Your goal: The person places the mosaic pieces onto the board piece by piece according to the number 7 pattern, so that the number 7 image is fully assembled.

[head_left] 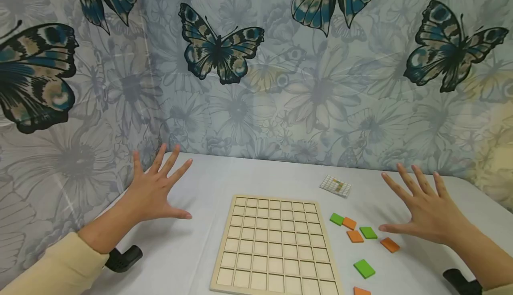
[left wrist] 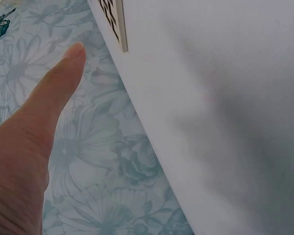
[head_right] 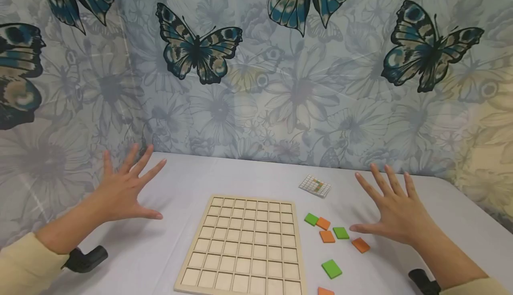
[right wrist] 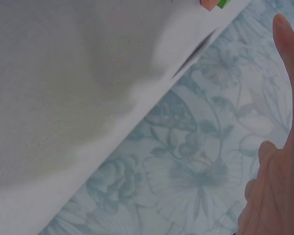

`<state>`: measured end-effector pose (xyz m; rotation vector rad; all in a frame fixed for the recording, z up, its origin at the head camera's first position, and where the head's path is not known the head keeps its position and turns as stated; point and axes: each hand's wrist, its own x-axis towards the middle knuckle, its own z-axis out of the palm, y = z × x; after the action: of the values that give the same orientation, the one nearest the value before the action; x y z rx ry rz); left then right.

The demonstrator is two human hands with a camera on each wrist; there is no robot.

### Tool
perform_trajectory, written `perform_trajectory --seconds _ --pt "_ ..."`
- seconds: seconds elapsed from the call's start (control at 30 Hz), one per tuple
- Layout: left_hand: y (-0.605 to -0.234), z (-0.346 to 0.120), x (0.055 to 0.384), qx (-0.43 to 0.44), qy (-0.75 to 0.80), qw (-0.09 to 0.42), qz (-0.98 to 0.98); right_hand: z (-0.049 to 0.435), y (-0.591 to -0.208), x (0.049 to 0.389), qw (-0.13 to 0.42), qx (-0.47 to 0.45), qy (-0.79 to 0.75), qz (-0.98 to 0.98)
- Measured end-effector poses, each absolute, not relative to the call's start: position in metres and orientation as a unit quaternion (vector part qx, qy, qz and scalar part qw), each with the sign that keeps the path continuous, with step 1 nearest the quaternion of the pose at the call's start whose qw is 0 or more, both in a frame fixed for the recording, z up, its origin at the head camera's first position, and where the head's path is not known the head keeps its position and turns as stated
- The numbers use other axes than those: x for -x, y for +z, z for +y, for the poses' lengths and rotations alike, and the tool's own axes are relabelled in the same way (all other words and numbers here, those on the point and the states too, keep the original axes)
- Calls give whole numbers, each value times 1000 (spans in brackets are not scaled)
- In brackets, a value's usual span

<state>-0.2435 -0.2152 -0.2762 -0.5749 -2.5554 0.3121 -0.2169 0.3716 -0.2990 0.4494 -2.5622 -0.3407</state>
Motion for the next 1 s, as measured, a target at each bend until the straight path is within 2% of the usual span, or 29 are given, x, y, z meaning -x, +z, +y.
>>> perform_trajectory --seconds 0.13,0.3,0.5,0.6,0.73,1.0 --pt "-275 -208 243 216 116 249 -937 368 -299 214 249 -171 -118 -946" --pt "-276 -197 241 235 113 226 -939 359 -297 209 212 -187 -54 -958" --pt "-282 -177 240 281 102 248 -922 346 -297 200 134 -190 70 -970" --pt "-286 -167 241 301 89 238 -919 340 -297 195 57 -194 170 -965" --pt "-290 -154 244 316 75 184 -928 336 -295 187 -48 -201 274 -939" --pt "-291 -136 243 309 -21 31 -950 321 -303 173 -68 -289 353 -887"
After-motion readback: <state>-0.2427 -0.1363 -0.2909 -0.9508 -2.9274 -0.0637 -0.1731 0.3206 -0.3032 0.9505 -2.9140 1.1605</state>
